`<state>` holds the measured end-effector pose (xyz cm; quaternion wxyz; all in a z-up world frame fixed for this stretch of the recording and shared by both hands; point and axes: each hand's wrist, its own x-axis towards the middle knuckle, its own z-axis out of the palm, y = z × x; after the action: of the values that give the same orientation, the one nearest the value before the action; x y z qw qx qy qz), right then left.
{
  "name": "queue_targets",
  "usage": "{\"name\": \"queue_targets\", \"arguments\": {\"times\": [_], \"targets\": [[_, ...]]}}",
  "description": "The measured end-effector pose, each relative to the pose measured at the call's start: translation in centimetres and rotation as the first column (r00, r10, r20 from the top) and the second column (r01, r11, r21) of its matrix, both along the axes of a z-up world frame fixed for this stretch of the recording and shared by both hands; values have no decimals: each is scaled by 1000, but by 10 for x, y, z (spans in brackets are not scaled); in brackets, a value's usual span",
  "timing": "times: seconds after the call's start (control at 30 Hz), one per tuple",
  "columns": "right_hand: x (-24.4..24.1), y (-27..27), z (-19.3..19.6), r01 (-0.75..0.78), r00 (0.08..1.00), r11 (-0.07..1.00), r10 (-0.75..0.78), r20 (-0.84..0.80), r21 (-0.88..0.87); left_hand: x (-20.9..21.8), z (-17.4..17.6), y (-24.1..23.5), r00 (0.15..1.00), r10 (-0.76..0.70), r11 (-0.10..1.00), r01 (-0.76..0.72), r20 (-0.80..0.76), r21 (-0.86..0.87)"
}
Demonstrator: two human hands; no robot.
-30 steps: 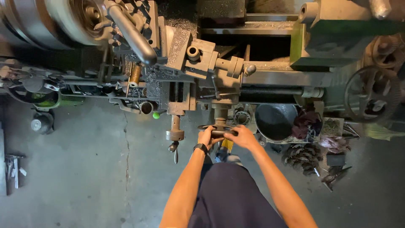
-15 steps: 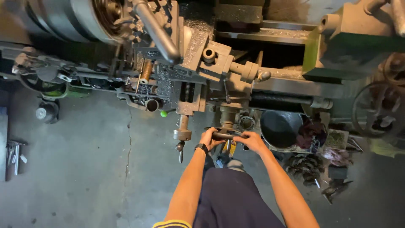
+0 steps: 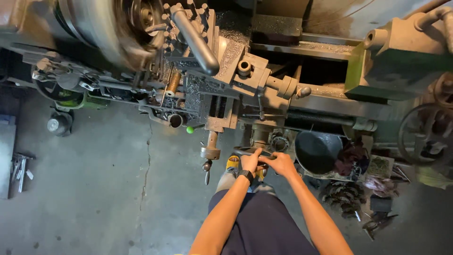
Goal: The person machines an engine component on a lathe and inspects a new crankshaft.
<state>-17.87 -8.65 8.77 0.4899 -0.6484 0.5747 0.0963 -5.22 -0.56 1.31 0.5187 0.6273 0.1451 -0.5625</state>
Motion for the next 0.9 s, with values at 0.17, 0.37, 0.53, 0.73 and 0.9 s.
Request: {"name": "queue_targets", "arguments": {"times": [0.17,0.37,0.53,0.73,0.9], "targets": [[11,3,3,-32,999,997,30,-19,-74,10,-16,0,1000,-2,999,1,28,49],[26,7,16,-87,988,994,78,-131,-60,26,-17,4,996,-68,995,63,59,83],[26,7,21,-172,976,983,160,-150,-69,35,-14,7,998,-44,999,45,-49,21],[-28,-23,-39,-196,980,981,196,42,-2,46,-15,8,980,29,999,-37,-199,-37],[-49,-31,-54,-32,991,958,-7,133,285,55,-22,10,964,23,998,-38,-266,-52]]}}
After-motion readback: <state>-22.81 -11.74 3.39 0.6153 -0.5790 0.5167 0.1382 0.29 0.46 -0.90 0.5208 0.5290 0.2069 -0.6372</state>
